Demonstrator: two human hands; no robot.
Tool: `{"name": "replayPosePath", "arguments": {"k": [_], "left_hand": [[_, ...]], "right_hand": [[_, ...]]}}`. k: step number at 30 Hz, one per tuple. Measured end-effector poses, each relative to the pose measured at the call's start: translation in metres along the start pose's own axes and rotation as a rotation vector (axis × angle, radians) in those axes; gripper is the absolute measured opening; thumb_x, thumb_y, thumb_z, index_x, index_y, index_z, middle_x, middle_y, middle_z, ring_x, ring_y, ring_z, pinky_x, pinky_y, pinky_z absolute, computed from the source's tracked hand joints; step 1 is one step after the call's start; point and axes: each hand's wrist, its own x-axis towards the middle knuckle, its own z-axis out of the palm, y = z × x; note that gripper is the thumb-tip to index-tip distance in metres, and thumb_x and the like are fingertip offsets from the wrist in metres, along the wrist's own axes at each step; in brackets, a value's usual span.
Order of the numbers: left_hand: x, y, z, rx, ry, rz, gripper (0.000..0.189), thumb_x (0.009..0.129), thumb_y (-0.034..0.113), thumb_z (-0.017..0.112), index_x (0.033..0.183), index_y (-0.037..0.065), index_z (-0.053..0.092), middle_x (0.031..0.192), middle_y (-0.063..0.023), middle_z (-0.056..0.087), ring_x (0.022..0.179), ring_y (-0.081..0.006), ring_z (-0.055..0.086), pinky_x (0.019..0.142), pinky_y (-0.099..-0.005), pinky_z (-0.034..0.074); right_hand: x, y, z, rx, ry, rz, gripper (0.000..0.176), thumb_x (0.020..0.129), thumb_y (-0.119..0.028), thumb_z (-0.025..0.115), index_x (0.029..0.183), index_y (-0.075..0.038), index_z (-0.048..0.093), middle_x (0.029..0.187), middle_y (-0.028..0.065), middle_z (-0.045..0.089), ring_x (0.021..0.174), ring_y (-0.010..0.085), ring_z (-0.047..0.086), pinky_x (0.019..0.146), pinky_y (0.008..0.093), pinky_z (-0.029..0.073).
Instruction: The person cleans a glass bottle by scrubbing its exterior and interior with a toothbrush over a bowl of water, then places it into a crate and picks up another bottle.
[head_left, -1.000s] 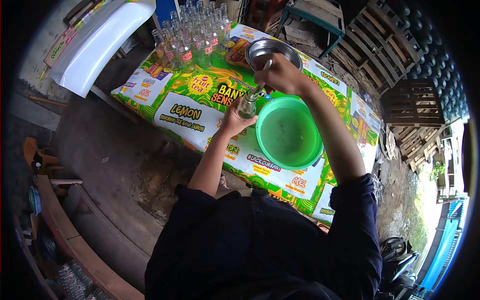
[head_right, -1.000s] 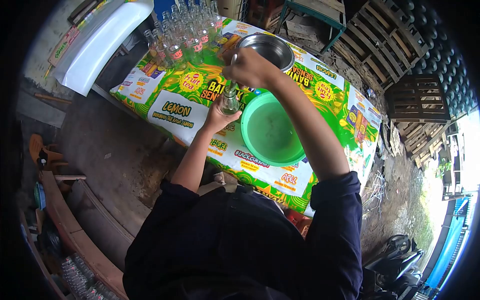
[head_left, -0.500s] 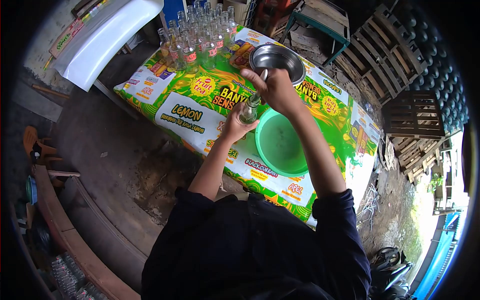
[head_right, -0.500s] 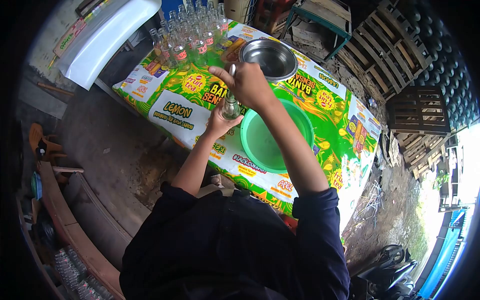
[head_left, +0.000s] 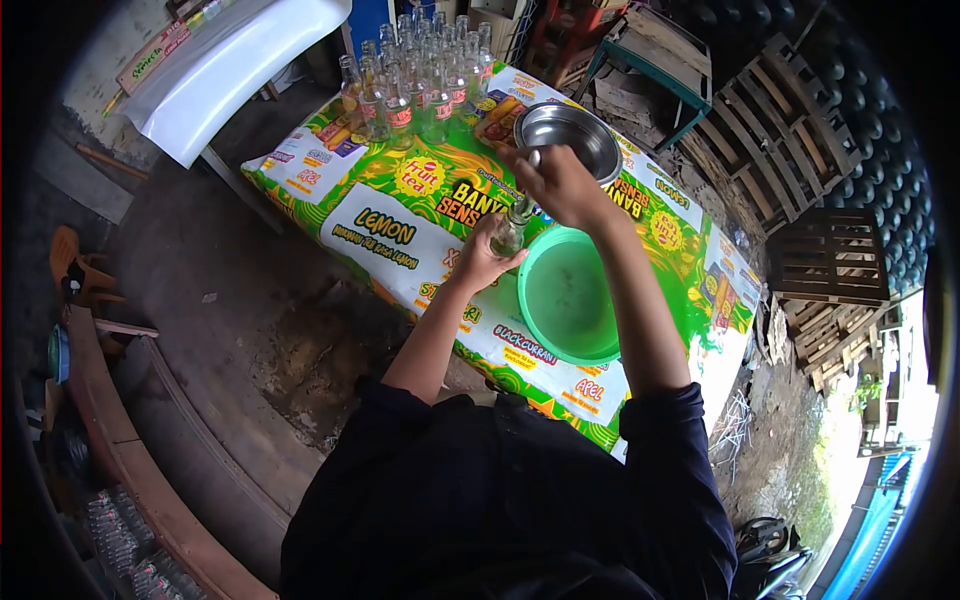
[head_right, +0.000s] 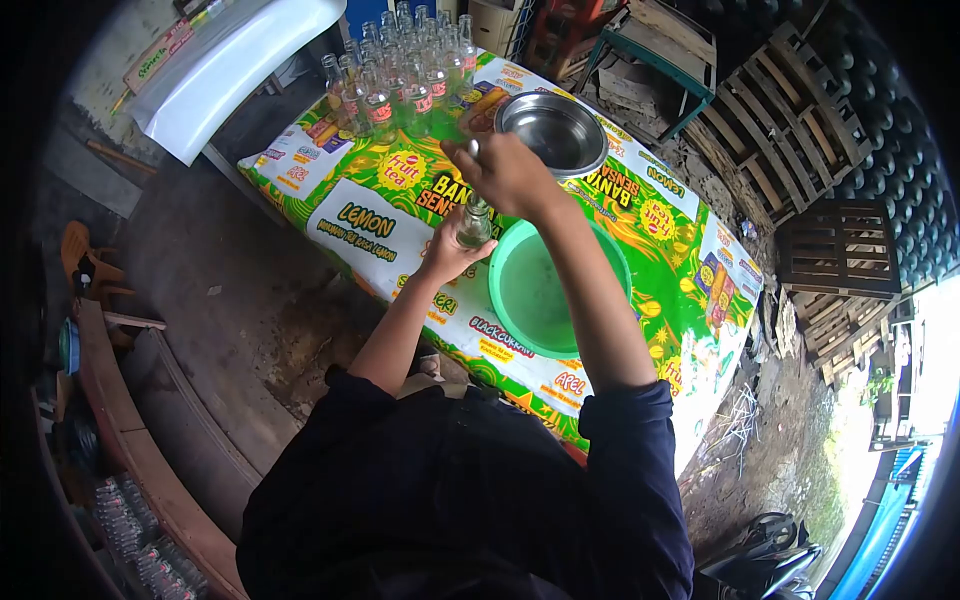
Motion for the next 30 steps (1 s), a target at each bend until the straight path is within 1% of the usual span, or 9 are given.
{"name": "replayPosePath", "arguments": {"k": [1, 5, 9, 13, 16, 20, 21, 27, 30], "left_hand": [[0.0, -0.002, 0.001, -0.007, -0.007, 0.003, 0.044, 0.065, 0.016, 0.075, 0.097, 0.004, 0.048, 0.088, -0.0107, 0.051, 0.084, -0.027, 0.051, 0.075, -0.0361, 0.043], [0.002, -0.006, -0.002, 0.324, 0.125, 0.175, 0.054, 0.062, 0.018, 0.076, 0.104, 0.005, 0.043, 0.095, -0.0124, 0.046, 0.092, -0.0301, 0.044, 0.083, -0.0404, 0.038], [0.005, -0.003, -0.018, 0.236, -0.023, 0.173, 0.061, 0.062, 0.018, 0.076, 0.108, 0.005, 0.038, 0.101, -0.0148, 0.04, 0.099, -0.0322, 0.04, 0.086, -0.0425, 0.036], [0.005, -0.001, -0.029, 0.099, -0.134, -0.032, 0.058, 0.062, 0.016, 0.074, 0.108, 0.005, 0.039, 0.1, -0.0143, 0.042, 0.1, -0.0311, 0.042, 0.086, -0.0385, 0.039], [0.011, 0.0, -0.032, 0.222, -0.221, 0.02, 0.048, 0.063, 0.011, 0.067, 0.104, 0.003, 0.042, 0.102, -0.0154, 0.043, 0.099, -0.0296, 0.045, 0.088, -0.037, 0.038], [0.019, 0.007, -0.021, 0.07, -0.194, -0.296, 0.041, 0.062, 0.01, 0.06, 0.099, 0.001, 0.046, 0.1, -0.0158, 0.046, 0.099, -0.0296, 0.046, 0.089, -0.0374, 0.037], [0.018, 0.01, -0.017, 0.079, -0.13, -0.298, 0.041, 0.061, 0.01, 0.059, 0.099, 0.001, 0.047, 0.099, -0.0155, 0.047, 0.099, -0.0301, 0.046, 0.089, -0.0378, 0.037], [0.016, -0.002, -0.001, 0.526, 0.145, 0.1, 0.058, 0.063, 0.038, 0.075, 0.099, 0.001, 0.047, 0.097, -0.016, 0.049, 0.095, -0.0332, 0.046, 0.081, -0.0434, 0.037], [0.016, 0.0, -0.009, 0.471, 0.147, 0.061, 0.054, 0.064, 0.032, 0.075, 0.097, 0.003, 0.044, 0.093, -0.015, 0.05, 0.092, -0.0328, 0.046, 0.078, -0.044, 0.037]], "right_hand": [[0.003, 0.002, 0.001, -0.114, -0.113, 0.129, 0.042, 0.091, -0.033, 0.045, 0.072, 0.003, 0.054, 0.054, 0.0083, 0.05, 0.052, 0.0131, 0.047, 0.053, 0.033, 0.04], [0.008, -0.013, -0.023, 0.189, -0.004, 0.125, 0.038, 0.09, -0.032, 0.048, 0.08, 0.004, 0.057, 0.058, 0.0106, 0.052, 0.055, 0.0138, 0.047, 0.056, 0.0344, 0.04], [0.001, 0.009, 0.008, 0.029, 0.006, 0.024, 0.038, 0.09, -0.032, 0.048, 0.078, 0.003, 0.058, 0.057, 0.006, 0.052, 0.055, 0.0106, 0.045, 0.053, 0.0296, 0.039], [0.006, -0.03, -0.039, 0.192, 0.084, 0.132, 0.034, 0.09, -0.028, 0.048, 0.085, 0.003, 0.06, 0.062, 0.0073, 0.054, 0.058, 0.0119, 0.047, 0.056, 0.0303, 0.041], [0.007, -0.005, -0.014, 0.171, 0.019, 0.063, 0.03, 0.088, -0.023, 0.047, 0.082, 0.005, 0.055, 0.064, 0.0191, 0.056, 0.057, 0.0263, 0.055, 0.058, 0.0357, 0.043], [0.016, -0.01, -0.021, 0.13, 0.003, -0.004, 0.029, 0.086, -0.021, 0.048, 0.076, 0.005, 0.053, 0.06, 0.0205, 0.053, 0.055, 0.0303, 0.052, 0.057, 0.0384, 0.041], [0.018, -0.011, -0.034, 0.164, -0.063, 0.032, 0.026, 0.088, -0.021, 0.049, 0.086, 0.003, 0.059, 0.064, 0.0075, 0.056, 0.06, 0.0145, 0.052, 0.058, 0.0316, 0.043], [0.01, 0.006, -0.009, 0.087, 0.004, -0.003, 0.023, 0.086, -0.018, 0.048, 0.08, 0.002, 0.056, 0.064, 0.0075, 0.054, 0.059, 0.014, 0.05, 0.057, 0.0314, 0.041], [0.011, -0.017, -0.043, 0.182, 0.003, 0.069, 0.027, 0.087, -0.019, 0.046, 0.078, 0.005, 0.055, 0.062, 0.0076, 0.052, 0.06, 0.0108, 0.048, 0.056, 0.03, 0.04]]}}
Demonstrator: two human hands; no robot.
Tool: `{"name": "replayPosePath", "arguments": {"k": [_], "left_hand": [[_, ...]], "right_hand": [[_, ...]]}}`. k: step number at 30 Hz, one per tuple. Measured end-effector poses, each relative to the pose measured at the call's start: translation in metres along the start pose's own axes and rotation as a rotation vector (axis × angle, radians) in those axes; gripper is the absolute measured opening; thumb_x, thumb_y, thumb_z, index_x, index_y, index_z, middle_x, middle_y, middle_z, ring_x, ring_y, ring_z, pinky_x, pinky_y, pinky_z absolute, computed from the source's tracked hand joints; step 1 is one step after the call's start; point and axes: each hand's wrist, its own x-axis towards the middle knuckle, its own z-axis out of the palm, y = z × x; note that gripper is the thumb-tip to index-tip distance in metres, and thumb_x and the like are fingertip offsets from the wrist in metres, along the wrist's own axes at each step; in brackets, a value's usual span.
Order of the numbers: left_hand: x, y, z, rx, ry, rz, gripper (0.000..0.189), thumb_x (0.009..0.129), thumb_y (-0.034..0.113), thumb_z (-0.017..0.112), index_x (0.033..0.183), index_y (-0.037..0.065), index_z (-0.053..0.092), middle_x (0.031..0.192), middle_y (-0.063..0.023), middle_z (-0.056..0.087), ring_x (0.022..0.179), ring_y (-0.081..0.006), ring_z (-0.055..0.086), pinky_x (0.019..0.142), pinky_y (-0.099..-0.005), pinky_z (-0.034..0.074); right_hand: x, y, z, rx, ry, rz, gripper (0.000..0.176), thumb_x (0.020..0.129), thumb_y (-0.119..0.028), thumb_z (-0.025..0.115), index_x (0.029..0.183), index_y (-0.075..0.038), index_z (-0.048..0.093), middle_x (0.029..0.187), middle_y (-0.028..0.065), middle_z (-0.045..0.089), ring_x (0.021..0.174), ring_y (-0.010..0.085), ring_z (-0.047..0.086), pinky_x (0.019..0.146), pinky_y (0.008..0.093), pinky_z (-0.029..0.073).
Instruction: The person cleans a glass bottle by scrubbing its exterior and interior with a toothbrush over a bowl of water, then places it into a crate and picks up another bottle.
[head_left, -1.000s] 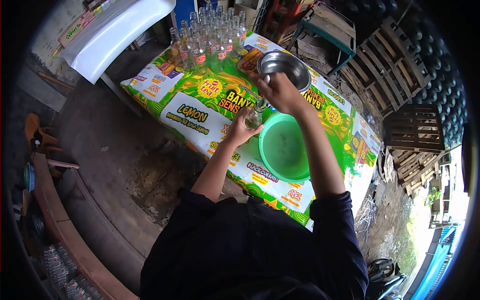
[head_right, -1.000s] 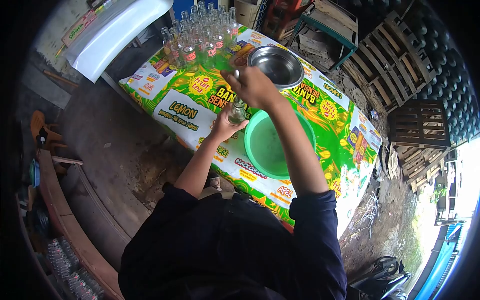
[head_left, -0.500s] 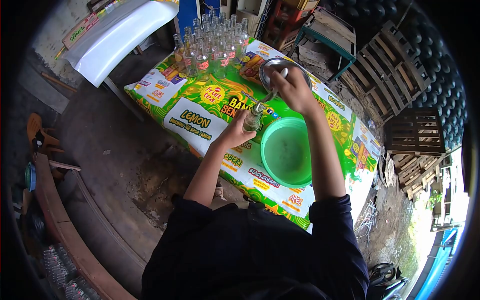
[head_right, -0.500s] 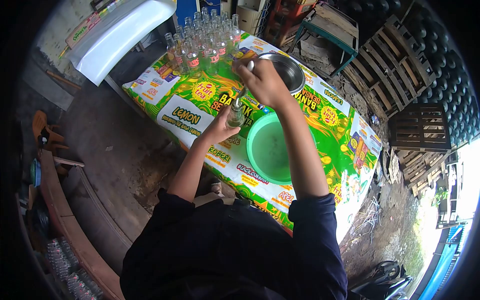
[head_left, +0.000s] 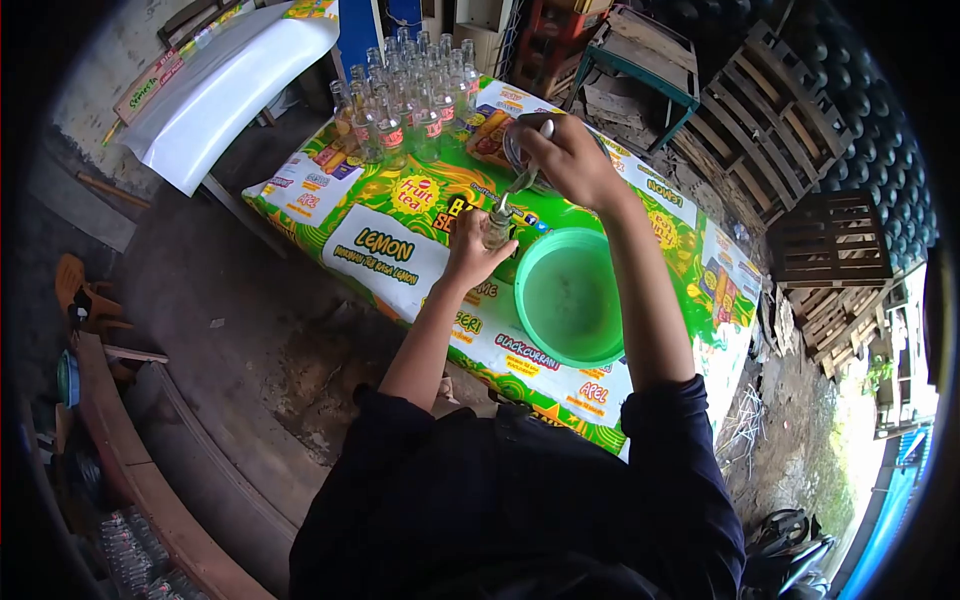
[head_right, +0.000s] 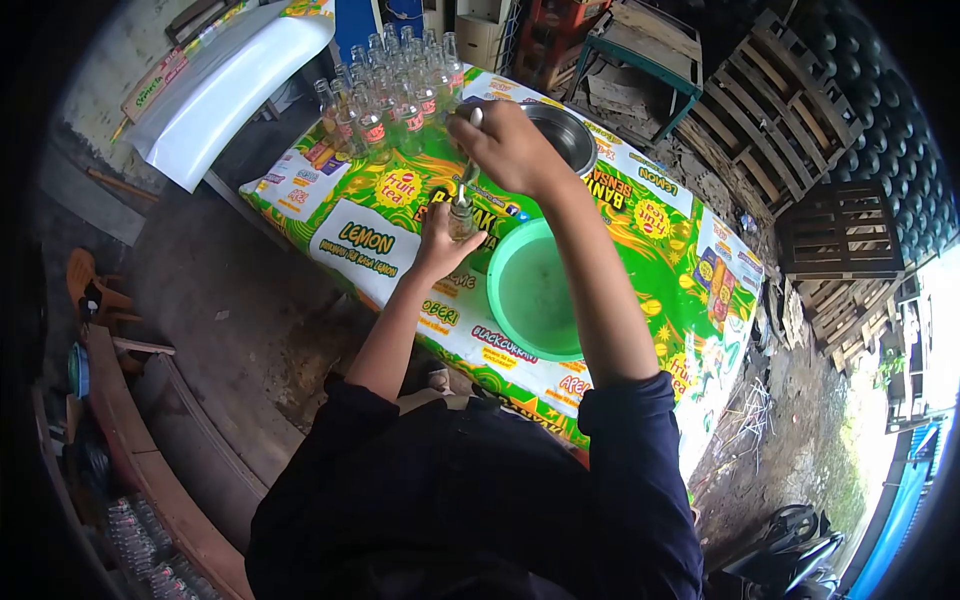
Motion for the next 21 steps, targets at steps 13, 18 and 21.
{"name": "replayPosePath", "arguments": {"k": [13, 18, 21], "left_hand": [[0.0, -0.022, 0.005, -0.464, -0.324, -0.242, 0.04, 0.071, 0.014, 0.064, 0.103, 0.001, 0.046, 0.1, -0.0179, 0.052, 0.094, -0.0303, 0.053, 0.078, -0.0375, 0.043], [0.002, -0.019, 0.014, -0.36, -0.221, -0.225, 0.04, 0.065, 0.018, 0.072, 0.094, 0.001, 0.049, 0.085, -0.0144, 0.056, 0.083, -0.033, 0.055, 0.075, -0.0418, 0.044], [0.009, -0.009, 0.006, -0.086, -0.025, 0.104, 0.046, 0.063, 0.026, 0.077, 0.09, 0.004, 0.046, 0.092, -0.0149, 0.049, 0.089, -0.0338, 0.048, 0.078, -0.043, 0.041]], "right_hand": [[0.004, 0.027, 0.032, -0.151, -0.15, -0.004, 0.032, 0.088, -0.024, 0.047, 0.095, 0.004, 0.06, 0.066, 0.0128, 0.058, 0.063, 0.0151, 0.054, 0.062, 0.0317, 0.044], [0.007, 0.016, 0.014, -0.063, -0.07, -0.043, 0.035, 0.09, -0.028, 0.047, 0.094, 0.004, 0.06, 0.068, 0.0116, 0.058, 0.063, 0.0147, 0.052, 0.063, 0.0312, 0.044], [0.007, 0.034, 0.031, -0.204, -0.183, 0.003, 0.036, 0.091, -0.03, 0.046, 0.094, 0.002, 0.061, 0.071, 0.0105, 0.06, 0.064, 0.0127, 0.052, 0.063, 0.0303, 0.044]]}}
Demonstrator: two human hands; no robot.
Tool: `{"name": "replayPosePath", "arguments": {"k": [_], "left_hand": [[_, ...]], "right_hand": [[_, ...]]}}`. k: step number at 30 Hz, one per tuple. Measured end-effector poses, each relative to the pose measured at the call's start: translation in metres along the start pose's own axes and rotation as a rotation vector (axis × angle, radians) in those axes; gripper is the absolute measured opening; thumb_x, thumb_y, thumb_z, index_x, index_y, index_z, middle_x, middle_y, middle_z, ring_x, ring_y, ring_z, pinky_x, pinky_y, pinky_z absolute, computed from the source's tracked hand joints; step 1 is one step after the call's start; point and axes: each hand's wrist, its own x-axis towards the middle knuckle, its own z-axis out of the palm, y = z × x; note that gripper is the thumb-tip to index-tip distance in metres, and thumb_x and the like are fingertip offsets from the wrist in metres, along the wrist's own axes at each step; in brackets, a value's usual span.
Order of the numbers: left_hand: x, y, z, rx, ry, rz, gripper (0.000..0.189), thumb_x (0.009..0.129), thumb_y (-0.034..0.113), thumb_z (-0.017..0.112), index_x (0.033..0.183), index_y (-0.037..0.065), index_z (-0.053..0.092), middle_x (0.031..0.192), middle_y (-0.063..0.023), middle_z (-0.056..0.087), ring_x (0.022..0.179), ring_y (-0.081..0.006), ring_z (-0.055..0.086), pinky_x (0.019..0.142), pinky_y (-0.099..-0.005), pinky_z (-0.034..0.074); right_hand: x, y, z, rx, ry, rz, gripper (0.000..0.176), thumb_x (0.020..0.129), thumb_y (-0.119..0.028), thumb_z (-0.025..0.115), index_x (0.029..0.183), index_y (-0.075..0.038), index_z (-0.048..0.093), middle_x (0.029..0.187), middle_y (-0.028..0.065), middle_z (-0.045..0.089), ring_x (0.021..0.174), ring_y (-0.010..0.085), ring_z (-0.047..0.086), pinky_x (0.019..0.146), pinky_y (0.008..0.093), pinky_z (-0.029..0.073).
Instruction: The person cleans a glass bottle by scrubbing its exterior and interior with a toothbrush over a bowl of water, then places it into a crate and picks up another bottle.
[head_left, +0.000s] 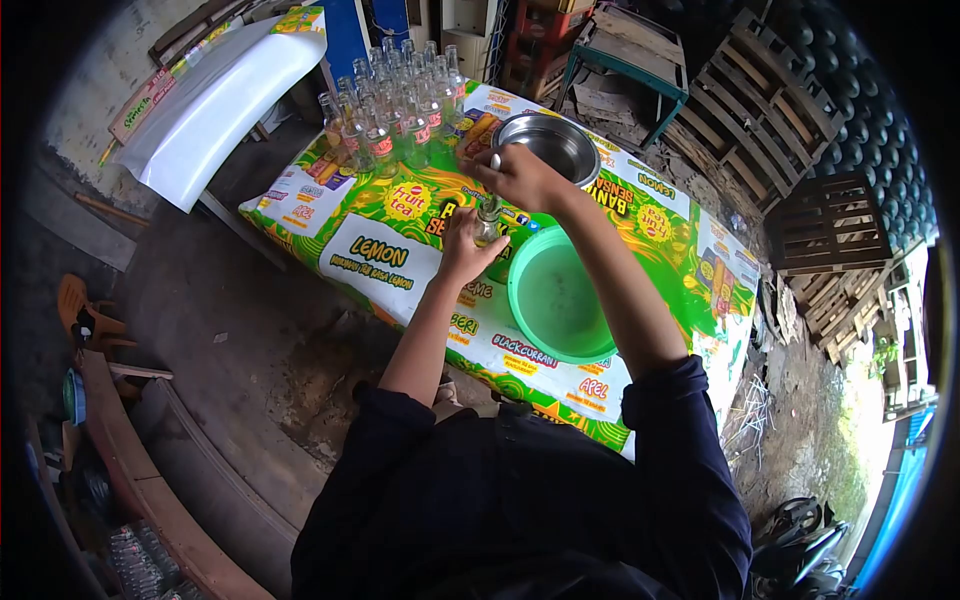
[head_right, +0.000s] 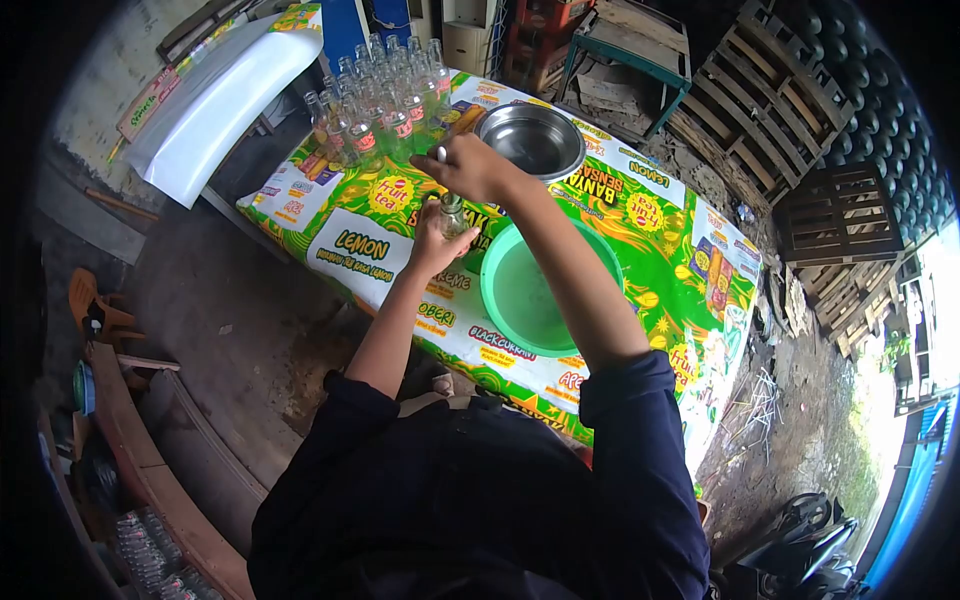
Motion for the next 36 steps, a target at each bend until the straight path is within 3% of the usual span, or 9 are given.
{"name": "replayPosePath", "arguments": {"k": [3, 8, 12, 18, 24, 27, 31, 34, 36], "left_hand": [[-0.001, 0.006, -0.009, 0.025, -0.037, -0.062, 0.049, 0.064, 0.026, 0.076, 0.092, 0.003, 0.042, 0.095, -0.0158, 0.045, 0.092, -0.0343, 0.044, 0.078, -0.0441, 0.039], [0.002, 0.014, -0.02, -0.016, -0.132, -0.062, 0.053, 0.068, 0.023, 0.073, 0.105, 0.001, 0.042, 0.099, -0.0177, 0.046, 0.093, -0.0347, 0.047, 0.081, -0.0413, 0.039], [-0.003, 0.001, -0.012, -0.379, -0.308, -0.287, 0.049, 0.074, 0.011, 0.064, 0.114, 0.002, 0.038, 0.107, -0.0156, 0.046, 0.102, -0.0326, 0.046, 0.083, -0.0409, 0.041], [-0.012, -0.001, -0.002, -0.488, -0.277, -0.409, 0.056, 0.072, 0.005, 0.062, 0.119, 0.003, 0.032, 0.108, -0.0152, 0.046, 0.1, -0.0276, 0.049, 0.079, -0.0384, 0.044], [0.001, 0.001, 0.011, -0.202, -0.059, -0.197, 0.054, 0.065, 0.013, 0.07, 0.11, 0.002, 0.042, 0.093, -0.0176, 0.055, 0.086, -0.0361, 0.054, 0.074, -0.0418, 0.044], [0.004, 0.002, 0.008, -0.281, -0.151, -0.21, 0.054, 0.064, 0.015, 0.072, 0.108, 0.002, 0.042, 0.09, -0.0165, 0.056, 0.085, -0.0349, 0.054, 0.075, -0.0424, 0.044], [0.008, -0.003, -0.003, -0.023, -0.133, -0.05, 0.055, 0.064, 0.019, 0.074, 0.105, 0.004, 0.041, 0.103, -0.0168, 0.045, 0.103, -0.0349, 0.043, 0.085, -0.0437, 0.035], [0.005, -0.003, -0.003, -0.094, -0.19, -0.106, 0.056, 0.064, 0.021, 0.074, 0.105, 0.004, 0.039, 0.103, -0.0163, 0.043, 0.104, -0.0345, 0.041, 0.086, -0.044, 0.034], [0.009, -0.002, -0.007, -0.142, -0.25, -0.14, 0.056, 0.065, 0.019, 0.073, 0.105, 0.004, 0.039, 0.1, -0.016, 0.043, 0.101, -0.0338, 0.043, 0.086, -0.0429, 0.035]], "right_hand": [[0.002, -0.008, -0.016, 0.244, 0.122, 0.013, 0.036, 0.09, -0.03, 0.047, 0.094, 0.002, 0.061, 0.071, 0.0106, 0.059, 0.064, 0.0131, 0.052, 0.063, 0.0304, 0.044], [0.0, 0.01, 0.011, 0.084, 0.12, 0.0, 0.028, 0.088, -0.02, 0.048, 0.098, 0.003, 0.061, 0.075, 0.0094, 0.063, 0.063, 0.0129, 0.055, 0.064, 0.03, 0.045], [-0.002, -0.016, -0.024, 0.136, 0.214, -0.046, 0.027, 0.087, -0.019, 0.049, 0.097, 0.003, 0.062, 0.075, 0.0096, 0.063, 0.062, 0.0133, 0.054, 0.062, 0.0306, 0.045], [0.0, -0.003, 0.0, 0.023, 0.029, 0.02, 0.028, 0.086, -0.021, 0.049, 0.094, 0.004, 0.06, 0.069, 0.0161, 0.06, 0.06, 0.0168, 0.055, 0.063, 0.0324, 0.045], [0.004, -0.004, -0.002, -0.006, 0.008, -0.032, 0.027, 0.085, -0.021, 0.051, 0.095, 0.003, 0.06, 0.081, 0.0182, 0.062, 0.07, 0.0246, 0.059, 0.068, 0.0343, 0.045], [0.004, 0.008, -0.001, -0.029, -0.045, 0.025, 0.027, 0.085, -0.022, 0.051, 0.091, 0.003, 0.06, 0.075, 0.0156, 0.062, 0.066, 0.0233, 0.058, 0.066, 0.0341, 0.045], [0.007, 0.001, -0.016, 0.061, 0.098, -0.024, 0.028, 0.085, -0.023, 0.05, 0.09, 0.002, 0.061, 0.071, 0.0157, 0.061, 0.063, 0.0203, 0.057, 0.065, 0.0335, 0.045], [0.01, 0.015, 0.003, -0.041, -0.022, 0.055, 0.028, 0.086, -0.023, 0.051, 0.093, 0.002, 0.061, 0.072, 0.0168, 0.06, 0.064, 0.0178, 0.056, 0.064, 0.0326, 0.045], [0.012, 0.014, 0.0, -0.009, 0.07, -0.002, 0.028, 0.085, -0.023, 0.051, 0.092, 0.002, 0.061, 0.073, 0.0171, 0.06, 0.065, 0.018, 0.057, 0.065, 0.0322, 0.045]]}}
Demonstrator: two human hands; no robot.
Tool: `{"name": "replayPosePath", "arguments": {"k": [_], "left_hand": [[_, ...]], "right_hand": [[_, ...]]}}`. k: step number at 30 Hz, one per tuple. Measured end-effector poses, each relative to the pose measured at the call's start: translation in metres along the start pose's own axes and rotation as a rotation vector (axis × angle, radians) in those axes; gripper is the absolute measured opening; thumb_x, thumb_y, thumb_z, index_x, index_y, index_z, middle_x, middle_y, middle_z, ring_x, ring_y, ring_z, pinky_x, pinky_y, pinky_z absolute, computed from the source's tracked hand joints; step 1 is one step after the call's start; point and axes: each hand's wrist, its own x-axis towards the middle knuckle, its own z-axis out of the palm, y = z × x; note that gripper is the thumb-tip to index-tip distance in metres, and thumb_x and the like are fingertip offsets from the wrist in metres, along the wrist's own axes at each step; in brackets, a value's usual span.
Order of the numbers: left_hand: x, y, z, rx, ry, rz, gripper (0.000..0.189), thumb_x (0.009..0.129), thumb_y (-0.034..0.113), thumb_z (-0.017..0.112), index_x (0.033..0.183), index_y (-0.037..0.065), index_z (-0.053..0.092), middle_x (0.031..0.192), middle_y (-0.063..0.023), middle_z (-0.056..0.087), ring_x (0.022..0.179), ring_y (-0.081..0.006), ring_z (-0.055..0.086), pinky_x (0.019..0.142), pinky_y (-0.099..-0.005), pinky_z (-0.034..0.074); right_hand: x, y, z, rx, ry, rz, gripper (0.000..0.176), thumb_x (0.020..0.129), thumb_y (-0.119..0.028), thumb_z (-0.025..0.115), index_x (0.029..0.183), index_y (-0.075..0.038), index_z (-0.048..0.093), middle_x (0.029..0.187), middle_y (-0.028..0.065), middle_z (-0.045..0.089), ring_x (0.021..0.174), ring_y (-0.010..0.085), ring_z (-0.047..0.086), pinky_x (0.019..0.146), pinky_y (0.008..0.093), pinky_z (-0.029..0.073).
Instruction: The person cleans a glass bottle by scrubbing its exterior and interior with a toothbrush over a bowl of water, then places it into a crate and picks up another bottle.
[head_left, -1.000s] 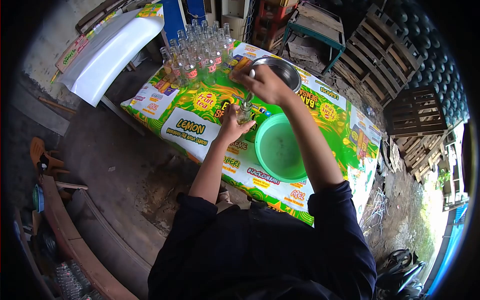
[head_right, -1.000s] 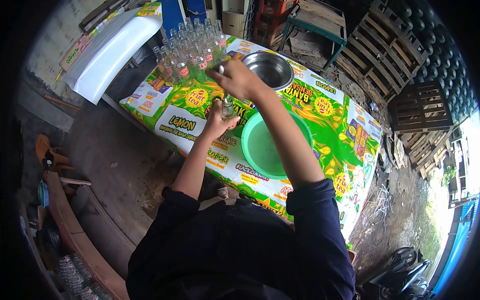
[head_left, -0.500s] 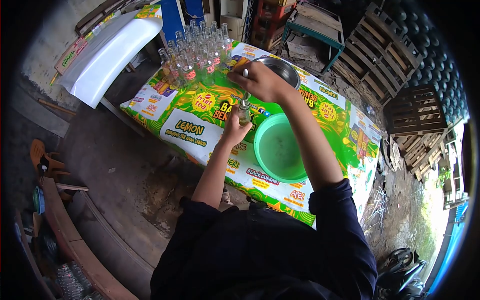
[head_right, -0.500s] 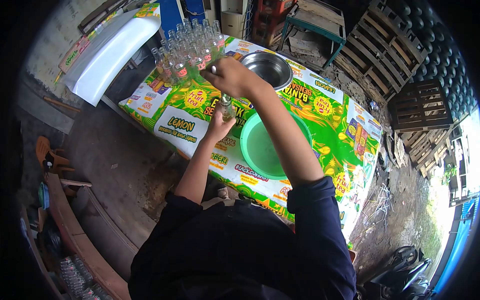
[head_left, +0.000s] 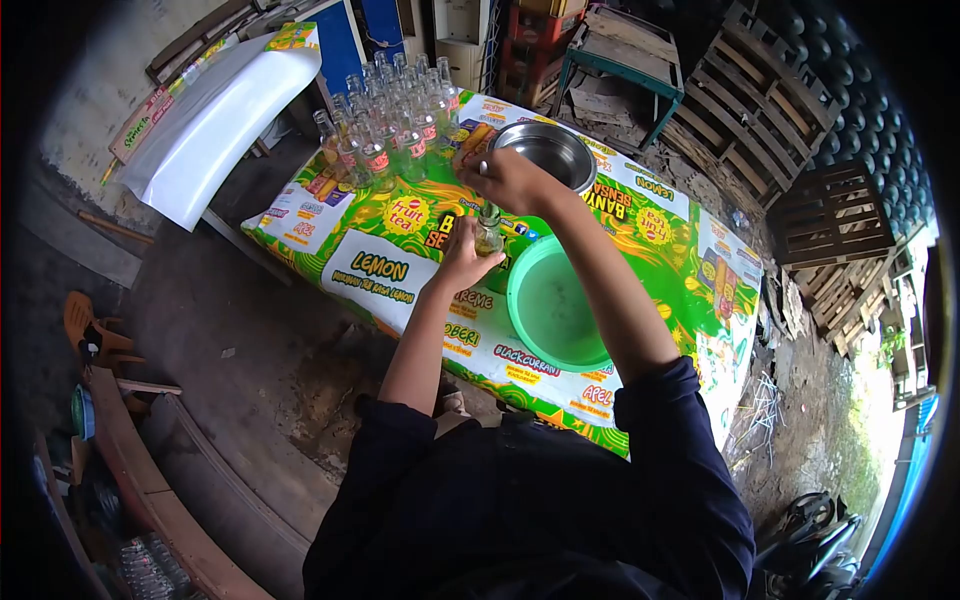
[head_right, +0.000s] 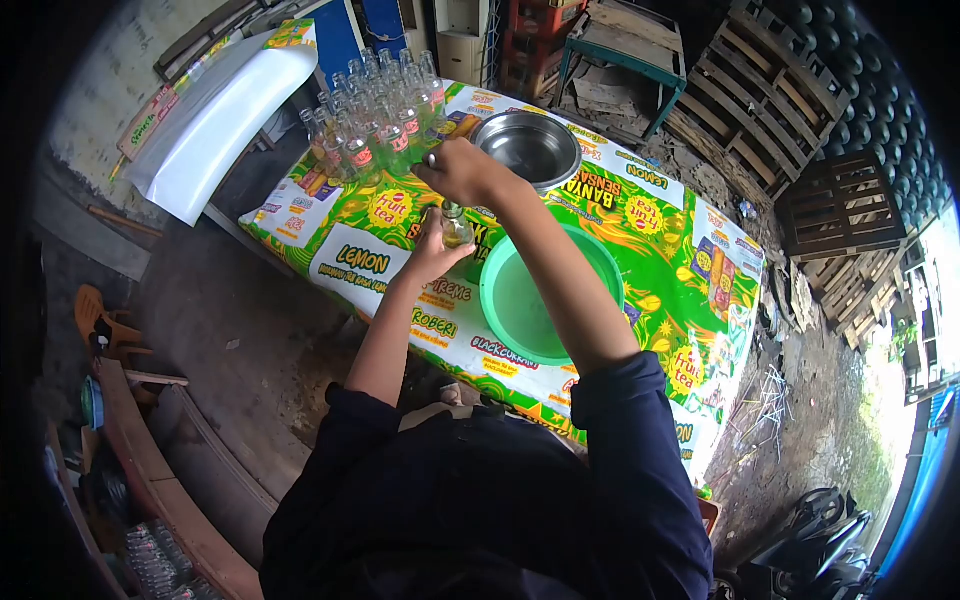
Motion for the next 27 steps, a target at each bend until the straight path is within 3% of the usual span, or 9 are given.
{"name": "replayPosePath", "arguments": {"k": [3, 7, 8, 9, 11, 14, 16, 23, 27], "left_hand": [[0.002, -0.013, -0.003, -0.063, -0.09, -0.028, 0.055, 0.067, 0.017, 0.071, 0.108, 0.004, 0.038, 0.101, -0.0156, 0.044, 0.102, -0.0326, 0.045, 0.086, -0.0412, 0.037], [0.002, -0.018, -0.004, -0.354, -0.264, -0.256, 0.058, 0.072, 0.014, 0.066, 0.119, 0.003, 0.034, 0.118, -0.017, 0.043, 0.114, -0.0302, 0.043, 0.092, -0.0378, 0.037], [0.0, -0.009, -0.006, -0.252, -0.223, -0.192, 0.058, 0.074, 0.015, 0.065, 0.121, 0.004, 0.033, 0.121, -0.0164, 0.043, 0.117, -0.0279, 0.042, 0.093, -0.0367, 0.038], [-0.002, -0.029, 0.006, -0.264, -0.141, -0.223, 0.054, 0.072, 0.012, 0.064, 0.118, 0.005, 0.037, 0.116, -0.0133, 0.047, 0.111, -0.0261, 0.046, 0.089, -0.0369, 0.039], [0.003, -0.011, 0.001, -0.272, -0.079, -0.107, 0.039, 0.072, 0.002, 0.058, 0.108, 0.003, 0.043, 0.085, -0.0055, 0.057, 0.073, -0.0137, 0.057, 0.071, -0.0289, 0.046], [0.006, -0.006, 0.006, -0.152, -0.064, -0.147, 0.044, 0.067, 0.006, 0.058, 0.108, 0.001, 0.043, 0.1, -0.015, 0.049, 0.095, -0.0305, 0.049, 0.081, -0.0391, 0.04], [0.007, -0.01, 0.01, -0.12, -0.074, -0.167, 0.041, 0.067, 0.007, 0.059, 0.105, 0.002, 0.044, 0.095, -0.0149, 0.05, 0.092, -0.0311, 0.05, 0.081, -0.0389, 0.04], [0.007, -0.006, 0.01, -0.191, 0.022, -0.092, 0.039, 0.066, 0.012, 0.067, 0.099, 0.002, 0.048, 0.092, -0.015, 0.053, 0.09, -0.0313, 0.052, 0.079, -0.0384, 0.041], [0.008, -0.003, 0.012, -0.202, 0.035, -0.13, 0.041, 0.069, 0.019, 0.071, 0.099, 0.002, 0.048, 0.089, -0.0132, 0.054, 0.083, -0.0297, 0.054, 0.076, -0.0376, 0.043]], "right_hand": [[0.001, -0.015, -0.022, 0.089, 0.031, -0.019, 0.029, 0.085, -0.023, 0.051, 0.094, 0.003, 0.06, 0.077, 0.0162, 0.062, 0.068, 0.0187, 0.058, 0.067, 0.0313, 0.045], [0.001, -0.008, -0.002, 0.014, -0.103, 0.037, 0.032, 0.084, -0.025, 0.052, 0.095, 0.004, 0.06, 0.08, 0.0159, 0.063, 0.074, 0.0213, 0.06, 0.071, 0.0339, 0.046], [0.002, -0.004, -0.001, 0.017, -0.107, 0.037, 0.032, 0.084, -0.025, 0.052, 0.094, 0.004, 0.06, 0.079, 0.016, 0.063, 0.073, 0.0218, 0.06, 0.071, 0.0338, 0.046], [0.002, -0.013, -0.01, 0.016, -0.112, 0.035, 0.033, 0.083, -0.026, 0.053, 0.093, 0.005, 0.06, 0.077, 0.0161, 0.063, 0.071, 0.0223, 0.06, 0.07, 0.0338, 0.046], [0.004, -0.027, -0.027, 0.038, -0.052, -0.005, 0.032, 0.083, -0.027, 0.053, 0.091, 0.003, 0.061, 0.074, 0.0161, 0.061, 0.069, 0.0217, 0.06, 0.069, 0.0338, 0.046], [0.008, -0.024, -0.017, -0.057, -0.122, 0.025, 0.032, 0.084, -0.029, 0.053, 0.089, 0.001, 0.062, 0.071, 0.0169, 0.06, 0.066, 0.0211, 0.06, 0.066, 0.0343, 0.045], [0.007, -0.014, -0.006, -0.062, -0.192, 0.092, 0.032, 0.085, -0.031, 0.05, 0.088, -0.001, 0.062, 0.072, 0.0182, 0.059, 0.065, 0.0218, 0.059, 0.064, 0.0355, 0.044], [0.007, -0.015, -0.015, -0.026, 0.013, 0.038, 0.035, 0.086, -0.031, 0.047, 0.087, 0.001, 0.062, 0.074, 0.0205, 0.06, 0.068, 0.0315, 0.059, 0.065, 0.0384, 0.045], [0.007, -0.004, 0.001, -0.091, -0.03, 0.046, 0.035, 0.085, -0.03, 0.049, 0.083, 0.002, 0.061, 0.073, 0.0204, 0.06, 0.07, 0.0327, 0.06, 0.068, 0.0397, 0.045]]}}
